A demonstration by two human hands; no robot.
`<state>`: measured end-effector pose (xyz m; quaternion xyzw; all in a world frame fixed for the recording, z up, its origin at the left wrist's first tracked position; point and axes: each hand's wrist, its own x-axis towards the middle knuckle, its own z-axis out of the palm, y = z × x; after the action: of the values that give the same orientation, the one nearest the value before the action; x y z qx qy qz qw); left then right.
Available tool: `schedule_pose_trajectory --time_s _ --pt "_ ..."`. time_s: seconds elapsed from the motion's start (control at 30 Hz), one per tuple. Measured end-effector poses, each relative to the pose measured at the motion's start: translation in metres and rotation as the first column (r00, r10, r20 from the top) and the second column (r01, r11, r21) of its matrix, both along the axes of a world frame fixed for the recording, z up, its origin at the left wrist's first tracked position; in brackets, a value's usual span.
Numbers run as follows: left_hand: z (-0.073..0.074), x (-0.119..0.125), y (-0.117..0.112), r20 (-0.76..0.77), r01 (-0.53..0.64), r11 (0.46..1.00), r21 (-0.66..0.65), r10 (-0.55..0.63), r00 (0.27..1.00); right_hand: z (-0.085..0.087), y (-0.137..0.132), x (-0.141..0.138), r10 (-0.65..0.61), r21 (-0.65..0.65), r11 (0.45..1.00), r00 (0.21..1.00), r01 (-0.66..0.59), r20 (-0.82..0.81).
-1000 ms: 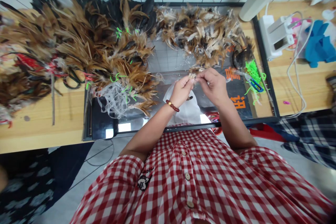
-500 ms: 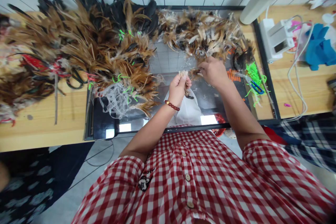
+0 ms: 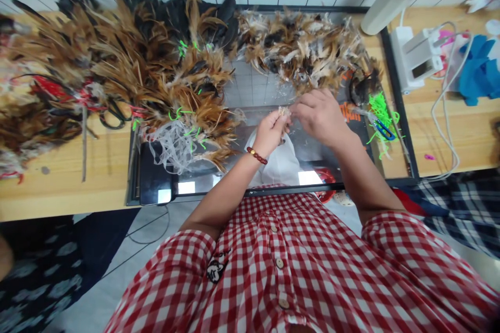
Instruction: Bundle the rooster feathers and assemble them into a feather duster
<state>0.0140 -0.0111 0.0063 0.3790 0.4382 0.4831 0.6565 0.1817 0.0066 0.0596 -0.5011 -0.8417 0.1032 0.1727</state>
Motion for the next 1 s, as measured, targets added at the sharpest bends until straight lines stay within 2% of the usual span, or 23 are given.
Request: schedule_pose_trajectory --time_s 0.07,0.13,0.2,0.27,0.4,0.5,0.7,0.83,1.0 --pt "0.004 0.001 -0.001 0.082 -0.023 0.997 -0.078 0.029 0.996 -0.006 0.001 0.003 -0.140 -0.050 0.990 0.961 0.132 -0.240" --pt "0.007 0.002 0.000 0.161 -0.048 0.987 -0.153 0.073 0.984 -0.012 0.001 0.008 -0.278 -0.180 0.959 0.848 0.218 -0.452" --pt "0.009 0.002 0.001 0.215 -0.057 0.979 -0.197 0.100 0.971 -0.018 -0.001 0.010 -0.369 -0.332 0.922 0.719 0.202 -0.588" --pt "0.011 0.002 0.002 0.246 -0.068 0.976 -0.205 0.119 0.962 -0.022 -0.002 0.008 -0.410 -0.421 0.896 0.619 0.137 -0.670" --pt "0.010 0.003 0.000 0.256 -0.071 0.983 -0.169 0.113 0.960 -0.026 -0.002 -0.001 -0.429 -0.438 0.894 0.474 0.097 -0.769" --pt "0.009 0.004 -0.001 0.233 -0.062 0.987 -0.150 0.096 0.968 -0.026 0.000 -0.006 -0.434 -0.438 0.894 0.428 0.095 -0.793" --pt "0.005 0.003 0.000 0.191 -0.059 0.990 -0.127 0.082 0.978 -0.029 0.003 -0.006 -0.490 -0.520 0.853 0.419 0.048 -0.764" --pt "0.001 0.003 -0.001 0.164 -0.057 0.994 -0.098 0.073 0.984 -0.033 0.005 -0.005 -0.507 -0.544 0.839 0.383 0.015 -0.772" --pt "-0.004 0.003 0.000 0.121 -0.065 0.997 -0.047 0.070 0.990 -0.034 0.006 -0.003 -0.570 -0.619 0.781 0.310 -0.080 -0.761"
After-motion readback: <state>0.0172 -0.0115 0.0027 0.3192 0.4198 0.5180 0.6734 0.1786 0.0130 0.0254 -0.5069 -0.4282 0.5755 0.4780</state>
